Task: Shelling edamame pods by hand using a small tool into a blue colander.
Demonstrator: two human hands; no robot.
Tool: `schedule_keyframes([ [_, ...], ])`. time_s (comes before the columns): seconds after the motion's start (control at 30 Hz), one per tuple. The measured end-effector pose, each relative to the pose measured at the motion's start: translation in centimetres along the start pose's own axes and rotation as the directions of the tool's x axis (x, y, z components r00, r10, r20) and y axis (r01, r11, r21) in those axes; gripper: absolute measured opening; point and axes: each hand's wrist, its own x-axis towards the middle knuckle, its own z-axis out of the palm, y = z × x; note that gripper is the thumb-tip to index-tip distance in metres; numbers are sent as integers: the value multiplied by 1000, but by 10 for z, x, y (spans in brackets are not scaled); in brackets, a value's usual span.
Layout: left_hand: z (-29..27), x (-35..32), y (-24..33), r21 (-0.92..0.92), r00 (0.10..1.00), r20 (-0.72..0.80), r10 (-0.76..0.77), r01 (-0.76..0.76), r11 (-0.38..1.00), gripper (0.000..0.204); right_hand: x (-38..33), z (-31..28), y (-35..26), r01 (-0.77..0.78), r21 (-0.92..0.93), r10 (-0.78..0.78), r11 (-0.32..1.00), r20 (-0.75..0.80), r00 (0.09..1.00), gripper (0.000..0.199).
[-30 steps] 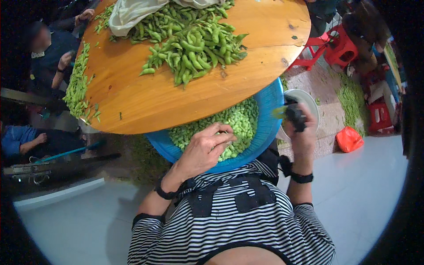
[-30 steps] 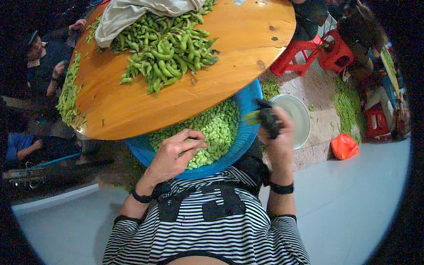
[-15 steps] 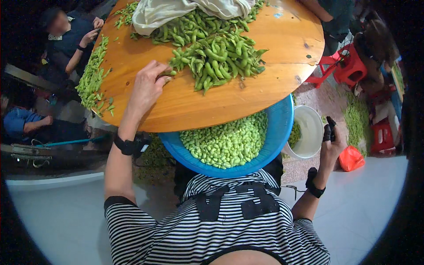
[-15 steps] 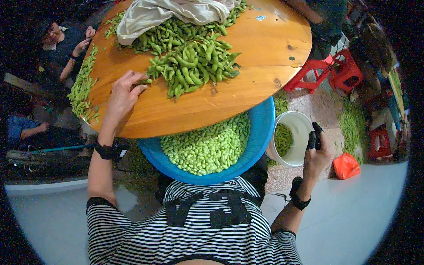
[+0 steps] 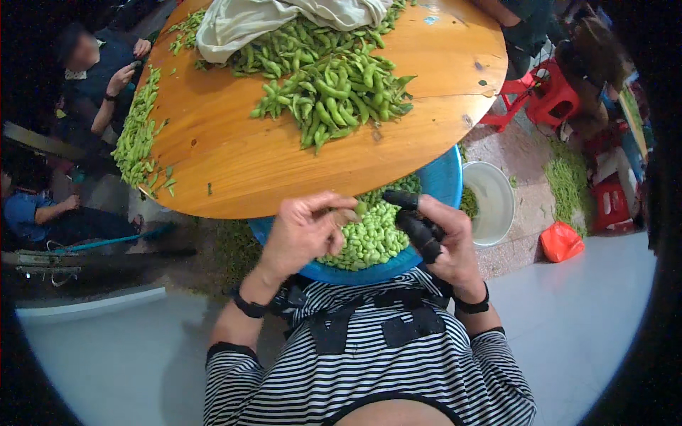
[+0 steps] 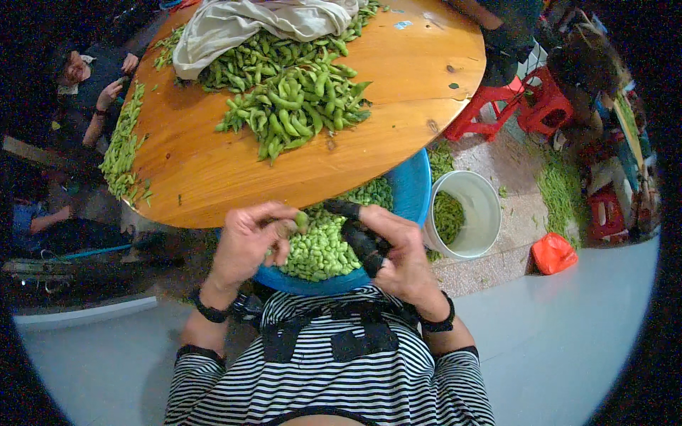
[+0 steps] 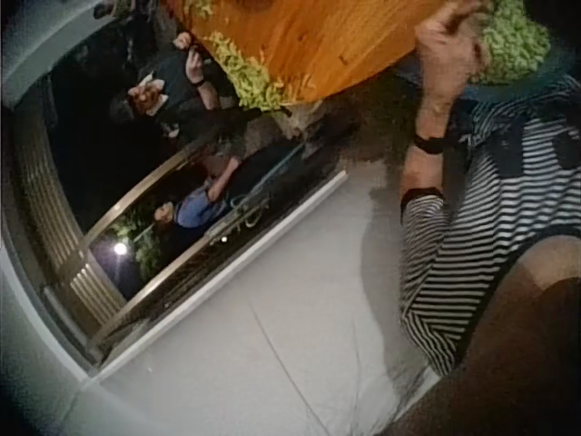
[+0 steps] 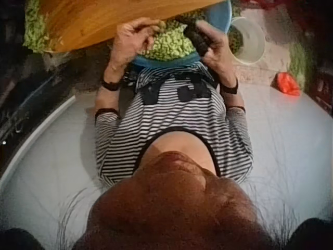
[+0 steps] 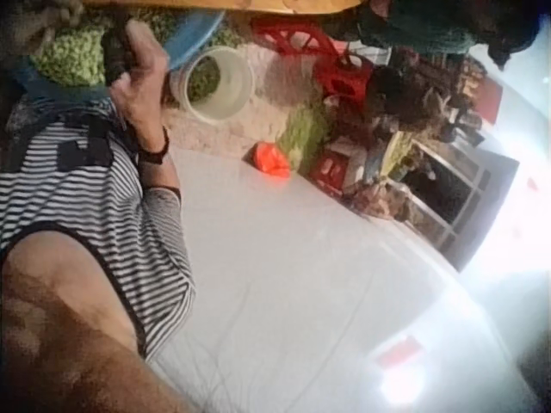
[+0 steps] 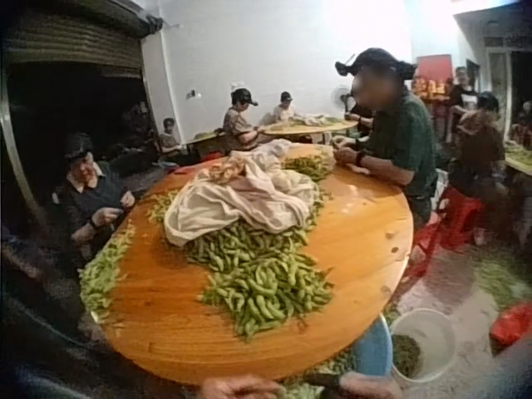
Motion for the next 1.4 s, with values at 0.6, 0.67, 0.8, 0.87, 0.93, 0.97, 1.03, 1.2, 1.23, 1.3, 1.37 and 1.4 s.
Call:
schedule_keyframes([
  [0.6,20,9,-38,-143,996,90,-24,37,989,13,4,0,16,-217,454,132,864,213,968,17],
  [0.67,18,10,-42,-284,983,177,-43,93,954,15,0,0,19,-365,593,231,717,291,928,16],
  [0.8,20,11,-48,-442,966,255,-45,158,883,17,-4,2,19,-397,693,258,601,303,918,14],
  [0.87,24,11,-47,-403,979,204,-26,109,909,18,-5,1,21,-398,613,279,683,284,917,15],
  [0.93,34,11,-40,-291,994,111,16,17,957,19,0,5,17,-160,378,120,912,127,985,18],
  [0.97,38,11,-39,-163,997,52,57,-48,985,19,1,7,15,-35,228,20,973,68,997,20],
  [1.03,44,11,-39,109,986,-51,162,-155,982,18,-2,10,14,-6,95,4,995,19,1000,23],
  [1.2,39,13,-55,407,939,-29,341,-301,862,21,-3,14,11,-25,77,29,997,-48,998,21],
  [1.23,37,13,-53,431,942,-14,334,-296,853,23,-3,14,13,-23,58,26,998,-42,999,21],
  [1.3,31,12,-43,320,993,36,112,-118,940,26,-4,11,17,-18,20,19,1000,-30,999,22],
  [1.37,29,13,-40,156,995,91,-50,35,987,26,-6,15,16,27,-79,-32,996,-57,998,26],
  [1.4,28,14,-42,43,988,119,-98,93,995,25,-8,18,15,49,-129,-58,990,-69,996,28],
])
